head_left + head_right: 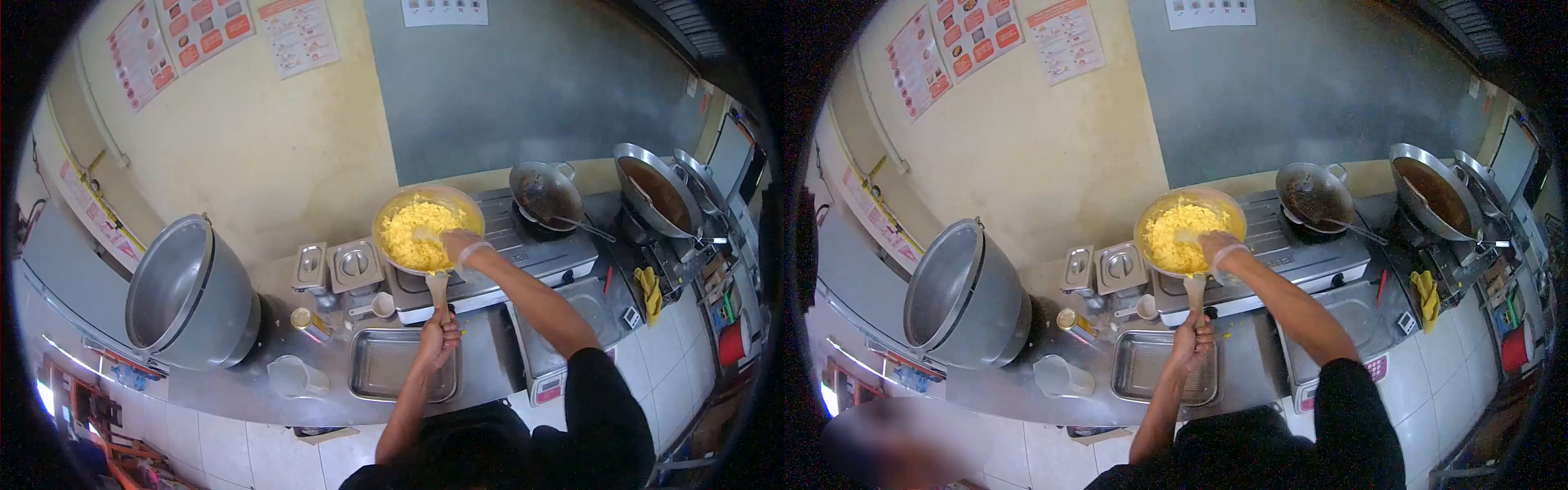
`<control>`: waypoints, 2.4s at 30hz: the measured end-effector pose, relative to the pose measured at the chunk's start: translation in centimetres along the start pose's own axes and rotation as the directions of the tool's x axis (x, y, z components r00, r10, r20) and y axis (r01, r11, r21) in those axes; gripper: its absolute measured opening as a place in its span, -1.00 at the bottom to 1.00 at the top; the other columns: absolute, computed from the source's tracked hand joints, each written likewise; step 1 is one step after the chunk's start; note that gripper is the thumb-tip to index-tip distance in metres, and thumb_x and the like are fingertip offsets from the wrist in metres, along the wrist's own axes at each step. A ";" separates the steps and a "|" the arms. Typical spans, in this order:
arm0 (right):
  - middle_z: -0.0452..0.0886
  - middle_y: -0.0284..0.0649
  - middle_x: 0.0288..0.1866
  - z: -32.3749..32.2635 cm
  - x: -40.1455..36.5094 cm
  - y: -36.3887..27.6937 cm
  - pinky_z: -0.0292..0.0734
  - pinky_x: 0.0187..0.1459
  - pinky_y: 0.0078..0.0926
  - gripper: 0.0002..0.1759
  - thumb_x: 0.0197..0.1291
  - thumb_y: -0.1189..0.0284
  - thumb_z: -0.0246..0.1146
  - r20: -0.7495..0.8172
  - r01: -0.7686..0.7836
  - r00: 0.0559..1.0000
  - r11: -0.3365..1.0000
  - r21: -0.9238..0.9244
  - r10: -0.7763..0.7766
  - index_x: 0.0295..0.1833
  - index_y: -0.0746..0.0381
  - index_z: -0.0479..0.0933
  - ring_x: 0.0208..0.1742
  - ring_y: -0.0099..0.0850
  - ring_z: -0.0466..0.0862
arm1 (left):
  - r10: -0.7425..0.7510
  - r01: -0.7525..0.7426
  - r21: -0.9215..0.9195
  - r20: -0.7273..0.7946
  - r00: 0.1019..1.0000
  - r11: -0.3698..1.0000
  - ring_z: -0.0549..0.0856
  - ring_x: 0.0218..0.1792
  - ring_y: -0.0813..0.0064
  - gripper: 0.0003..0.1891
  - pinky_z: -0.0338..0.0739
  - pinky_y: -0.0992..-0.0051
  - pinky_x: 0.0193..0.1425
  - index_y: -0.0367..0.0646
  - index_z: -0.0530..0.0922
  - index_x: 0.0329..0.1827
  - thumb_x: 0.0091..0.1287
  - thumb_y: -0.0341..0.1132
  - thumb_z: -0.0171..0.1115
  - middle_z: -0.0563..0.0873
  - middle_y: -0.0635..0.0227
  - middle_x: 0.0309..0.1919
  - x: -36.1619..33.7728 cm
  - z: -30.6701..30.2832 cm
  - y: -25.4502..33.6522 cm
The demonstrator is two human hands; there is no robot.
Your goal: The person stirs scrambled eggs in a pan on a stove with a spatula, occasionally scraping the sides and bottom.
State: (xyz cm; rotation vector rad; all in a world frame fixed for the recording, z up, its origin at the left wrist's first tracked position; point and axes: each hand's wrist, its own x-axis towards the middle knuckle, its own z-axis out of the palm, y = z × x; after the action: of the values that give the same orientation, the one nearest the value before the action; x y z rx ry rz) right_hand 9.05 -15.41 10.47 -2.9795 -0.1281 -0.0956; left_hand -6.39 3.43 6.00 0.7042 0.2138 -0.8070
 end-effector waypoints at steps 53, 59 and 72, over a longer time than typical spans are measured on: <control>0.68 0.02 -0.23 -13.7 -7.9 -0.1 0.55 -0.06 -0.06 -0.75 0.20 0.31 0.14 0.203 0.112 0.976 0.984 -0.138 -0.082 -0.17 0.24 0.62 -0.14 0.00 0.68 | -0.062 0.062 -0.025 0.030 0.998 0.998 0.19 -0.65 0.76 -0.62 0.01 0.70 -0.65 -0.09 0.38 -0.18 0.52 0.07 -0.11 0.23 0.62 -0.60 -0.2 -1.0 1.4; 0.66 0.08 -0.13 -10.4 -5.0 -0.6 0.53 -0.01 -0.06 -0.71 0.19 0.32 0.15 0.402 0.103 0.915 0.982 -0.160 -0.030 -0.08 0.28 0.58 -0.05 0.02 0.67 | -0.014 0.014 0.002 0.013 1.000 1.000 0.18 -0.65 0.75 -0.62 0.04 0.67 -0.62 -0.06 0.34 -0.18 0.52 0.09 -0.10 0.21 0.62 -0.60 1.2 -0.1 0.5; 0.69 -0.01 -0.13 -13.3 -4.9 -2.9 0.51 0.05 -0.14 -0.66 0.23 0.30 0.05 0.386 0.249 0.905 0.958 -0.143 -0.178 -0.16 0.29 0.64 -0.02 -0.02 0.67 | -0.003 0.003 -0.042 0.005 1.000 0.999 0.15 -0.65 0.76 -0.61 0.01 0.68 -0.64 -0.08 0.33 -0.20 0.53 0.08 -0.15 0.22 0.62 -0.59 1.2 0.5 -0.1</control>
State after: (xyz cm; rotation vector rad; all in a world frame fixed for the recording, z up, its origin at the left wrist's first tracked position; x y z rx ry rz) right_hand 3.14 -15.09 23.69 -3.1243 -0.5217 0.4583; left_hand -5.67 2.35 5.85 0.6619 0.2265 -0.8049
